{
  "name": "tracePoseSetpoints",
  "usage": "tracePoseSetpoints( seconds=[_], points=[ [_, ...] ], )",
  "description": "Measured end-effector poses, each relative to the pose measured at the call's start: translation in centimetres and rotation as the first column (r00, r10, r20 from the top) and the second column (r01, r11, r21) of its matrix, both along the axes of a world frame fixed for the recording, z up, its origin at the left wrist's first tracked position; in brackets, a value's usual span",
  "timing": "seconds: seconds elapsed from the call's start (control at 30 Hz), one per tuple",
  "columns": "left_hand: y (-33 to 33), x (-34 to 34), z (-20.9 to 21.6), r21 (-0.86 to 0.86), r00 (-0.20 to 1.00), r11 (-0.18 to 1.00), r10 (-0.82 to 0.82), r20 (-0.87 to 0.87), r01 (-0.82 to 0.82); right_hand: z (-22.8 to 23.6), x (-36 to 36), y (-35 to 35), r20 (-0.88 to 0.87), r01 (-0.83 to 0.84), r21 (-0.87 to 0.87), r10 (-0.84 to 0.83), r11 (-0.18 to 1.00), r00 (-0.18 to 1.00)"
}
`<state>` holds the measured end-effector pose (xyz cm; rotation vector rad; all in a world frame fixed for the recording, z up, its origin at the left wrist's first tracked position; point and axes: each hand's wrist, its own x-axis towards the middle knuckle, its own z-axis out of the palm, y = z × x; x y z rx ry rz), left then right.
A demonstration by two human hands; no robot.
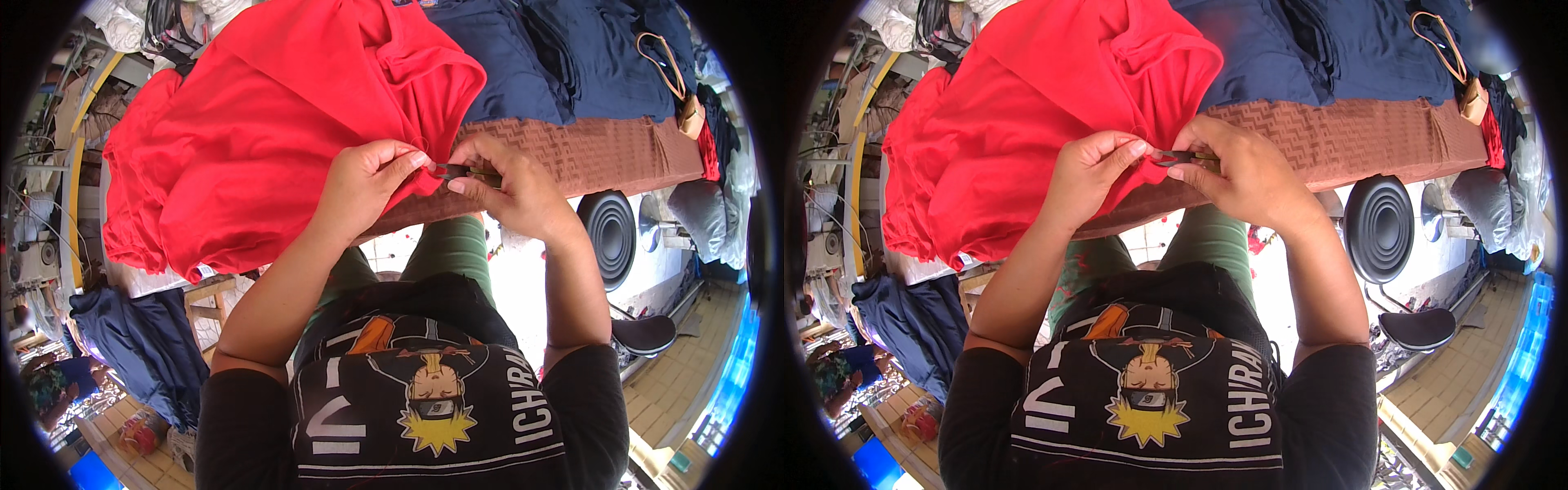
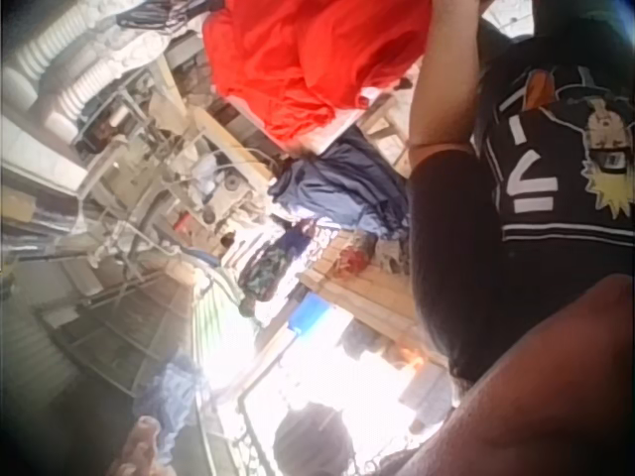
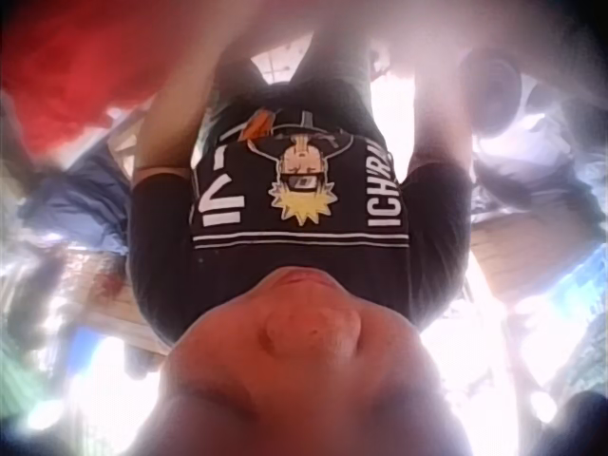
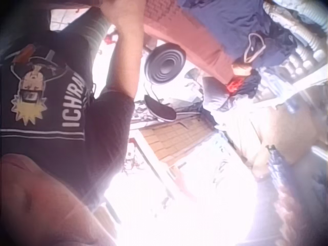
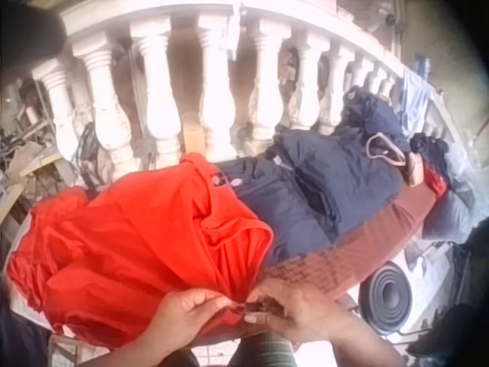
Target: The person trims and removes loose threads from several t-shirts using a small pair of shears, handling red and navy blue garments on a work table.
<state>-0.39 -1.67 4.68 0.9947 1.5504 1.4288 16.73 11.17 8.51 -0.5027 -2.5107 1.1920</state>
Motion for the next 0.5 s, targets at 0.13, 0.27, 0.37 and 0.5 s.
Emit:
tracePoseSetpoints(
  seconds=[0.13,0.27,0.37,0.5],
  points=[
    [-0.1,0.1,0.1,0.006,0.999,1.000,0.002,-0.049,-0.002,0.7,-0.6,0.4,0.001,-0.065,0.099,0.065,0.993,0.998],
    [-0.1,0.4,0.4,0.018,0.995,1.000,0.017,-0.100,-0.016,0.8,-1.2,0.5,0.015,-0.087,0.114,0.086,0.990,0.996],
    [0.0,0.5,0.6,0.005,0.993,1.000,0.012,-0.114,-0.012,1.0,-1.6,0.8,0.005,-0.130,0.180,0.131,0.975,0.991],
    [-0.1,0.7,0.2,-0.021,0.978,1.000,0.015,-0.207,-0.020,1.4,-1.7,0.6,0.073,-0.146,0.226,0.132,0.963,0.988]
  ],
)
